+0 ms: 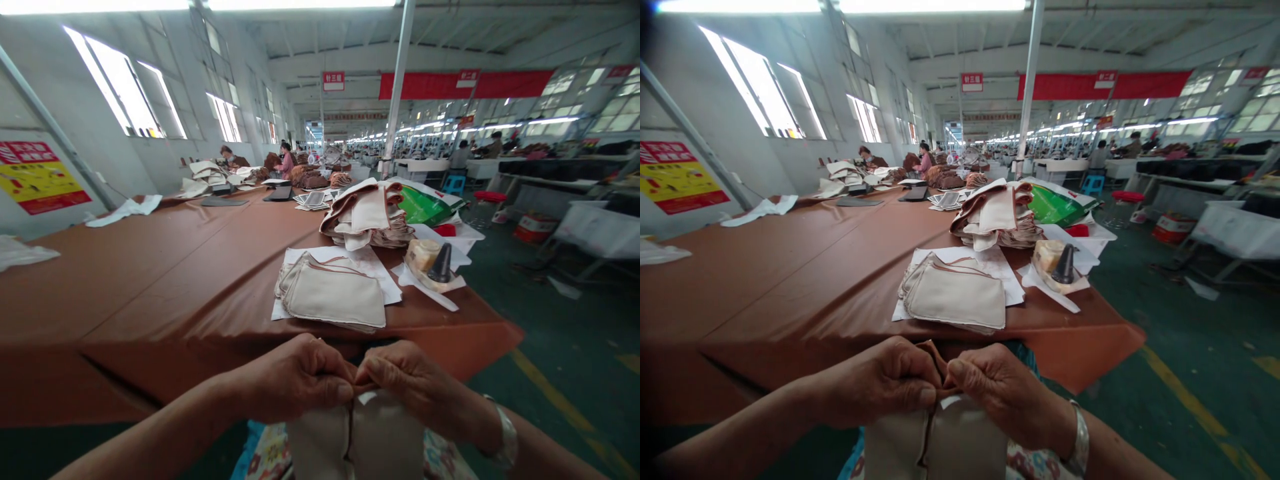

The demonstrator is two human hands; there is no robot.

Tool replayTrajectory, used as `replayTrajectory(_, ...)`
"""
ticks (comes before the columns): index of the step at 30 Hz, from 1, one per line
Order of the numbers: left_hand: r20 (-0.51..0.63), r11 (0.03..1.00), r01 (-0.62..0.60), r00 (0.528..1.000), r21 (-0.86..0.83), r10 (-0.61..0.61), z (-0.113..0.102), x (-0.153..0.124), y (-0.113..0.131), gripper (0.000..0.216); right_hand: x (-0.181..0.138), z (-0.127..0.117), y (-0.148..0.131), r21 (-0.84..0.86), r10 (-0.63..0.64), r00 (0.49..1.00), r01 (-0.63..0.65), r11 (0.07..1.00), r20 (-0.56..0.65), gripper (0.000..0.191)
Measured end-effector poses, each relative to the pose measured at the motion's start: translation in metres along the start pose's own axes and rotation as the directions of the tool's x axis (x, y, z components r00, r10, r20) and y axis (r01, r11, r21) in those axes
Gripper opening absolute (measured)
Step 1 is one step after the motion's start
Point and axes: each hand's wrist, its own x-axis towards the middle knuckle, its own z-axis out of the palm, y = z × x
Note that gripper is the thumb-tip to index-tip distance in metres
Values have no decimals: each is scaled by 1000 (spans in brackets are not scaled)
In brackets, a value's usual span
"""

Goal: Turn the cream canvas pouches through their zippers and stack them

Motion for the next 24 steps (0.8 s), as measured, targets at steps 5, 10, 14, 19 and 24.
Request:
replayTrajectory(5, -2, 992, -91, 996, 82, 92, 3, -2, 8, 43, -5, -3, -4, -26, 0, 998, 1, 1000, 55, 43)
replayTrajectory(10, -61, 994, -98, 994, -52, 95, 12, -1, 1, 46, -16, 5, 1, -60, -93, 992, 88, 994, -85, 41)
replayTrajectory(14, -143, 978, -210, 967, 17, 210, 17, 1, -6, 42, -17, 7, 6, 11, -78, 993, 79, 997, -90, 40)
replayTrajectory(19, -124, 948, -248, 953, 200, 275, 17, 1, -3, 41, -8, 0, 1, 32, -112, 993, 111, 993, 38, 39)
replayTrajectory(24, -118, 970, -155, 984, -187, 134, 12, 3, -15, 49, -3, 2, 7, 147, -130, 991, 134, 980, -39, 38)
